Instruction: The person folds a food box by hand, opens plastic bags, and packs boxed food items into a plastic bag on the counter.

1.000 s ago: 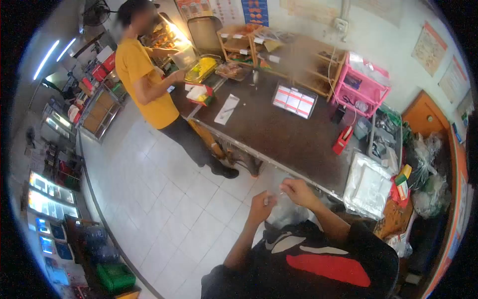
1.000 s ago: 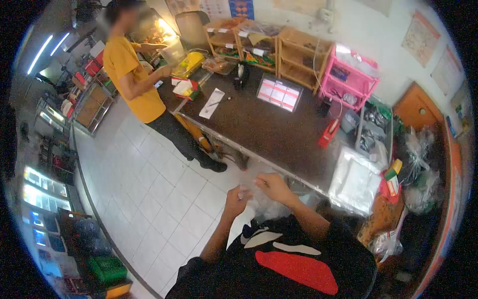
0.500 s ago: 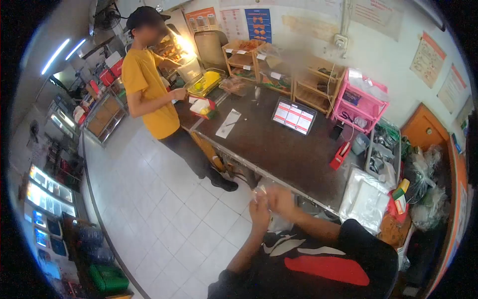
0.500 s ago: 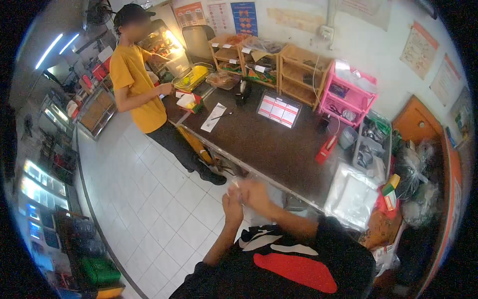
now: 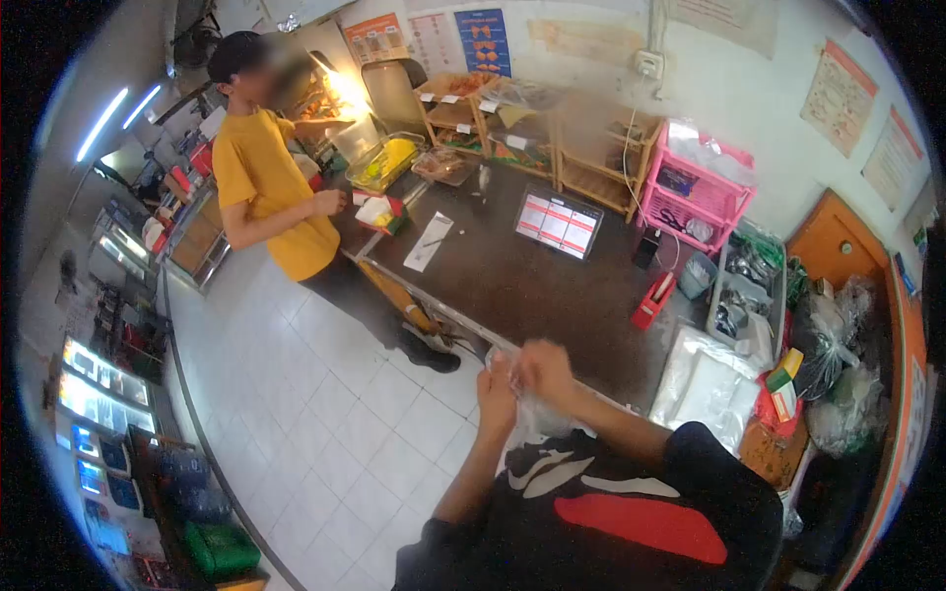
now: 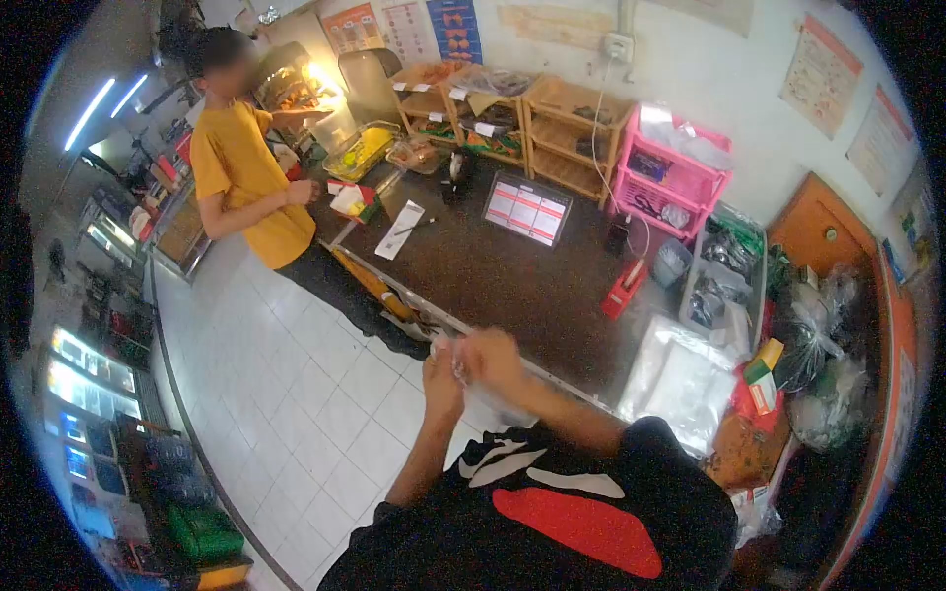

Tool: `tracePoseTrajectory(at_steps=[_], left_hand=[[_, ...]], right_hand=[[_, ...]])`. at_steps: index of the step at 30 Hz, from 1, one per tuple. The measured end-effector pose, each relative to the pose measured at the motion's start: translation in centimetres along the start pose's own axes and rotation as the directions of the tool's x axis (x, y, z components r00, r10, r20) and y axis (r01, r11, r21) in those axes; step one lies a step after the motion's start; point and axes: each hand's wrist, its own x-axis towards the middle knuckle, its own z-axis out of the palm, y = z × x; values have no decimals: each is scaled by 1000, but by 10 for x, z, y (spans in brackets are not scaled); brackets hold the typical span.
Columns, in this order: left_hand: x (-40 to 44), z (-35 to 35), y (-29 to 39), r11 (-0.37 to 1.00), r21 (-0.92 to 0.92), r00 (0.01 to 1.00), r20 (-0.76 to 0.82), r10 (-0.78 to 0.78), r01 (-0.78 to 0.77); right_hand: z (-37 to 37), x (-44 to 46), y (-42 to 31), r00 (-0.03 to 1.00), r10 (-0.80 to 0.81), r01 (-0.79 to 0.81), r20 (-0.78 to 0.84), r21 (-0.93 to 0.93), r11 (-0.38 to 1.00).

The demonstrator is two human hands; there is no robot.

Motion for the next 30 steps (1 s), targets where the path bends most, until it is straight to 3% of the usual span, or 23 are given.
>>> tracePoseTrajectory(at_steps=[1, 3, 4, 6, 9, 12, 15, 18, 21, 24, 27, 29, 30], left_hand=[[-1, -4, -1, 993, 120, 1000, 4, 15, -15], [6, -26, 5, 929, 366, 998, 32, 53, -61], [12, -32, 4, 872, 443, 978, 112, 177, -208], [14, -43, 7, 759, 585, 957, 205, 205, -288], [10, -41, 11, 571, 708, 910, 339, 240, -414], [6, -42, 20, 477, 772, 907, 362, 214, -420], [6, -50, 13, 455, 753, 879, 425, 215, -475], [4, -52, 10, 426, 728, 841, 502, 201, -537], [2, -52, 11, 397, 717, 815, 550, 182, -573], [4, -59, 3, 386, 716, 808, 565, 171, -582], [5, -62, 0, 369, 739, 821, 550, 152, -563], [3, -58, 6, 343, 743, 817, 550, 175, -574], [4, -53, 11, 228, 747, 770, 540, 341, -624]], right_hand=[[-12, 6, 7, 980, 196, -197, 18, 103, 975], [-25, 24, 15, 837, 539, -541, 96, 294, 788], [-26, 22, 15, 859, 495, -502, 130, 399, 767], [-31, 13, 15, 901, 399, -419, 172, 585, 694], [-38, -7, 22, 875, 137, -313, 464, 329, 891], [-33, -24, 28, 705, 399, -577, 586, 146, 804], [-35, -30, 13, 830, 308, -520, 464, 448, 727], [-38, -45, 34, 672, 270, -577, 690, 258, 775], [-44, -51, 32, 633, 402, -689, 662, 244, 683], [-42, -55, 26, 688, 381, -703, 617, 439, 560], [-43, -55, 36, 677, 290, -585, 677, 254, 770], [-38, -53, 28, 659, 387, -680, 645, 291, 673], [-35, -51, 22, 645, 434, -720, 629, 311, 621]])
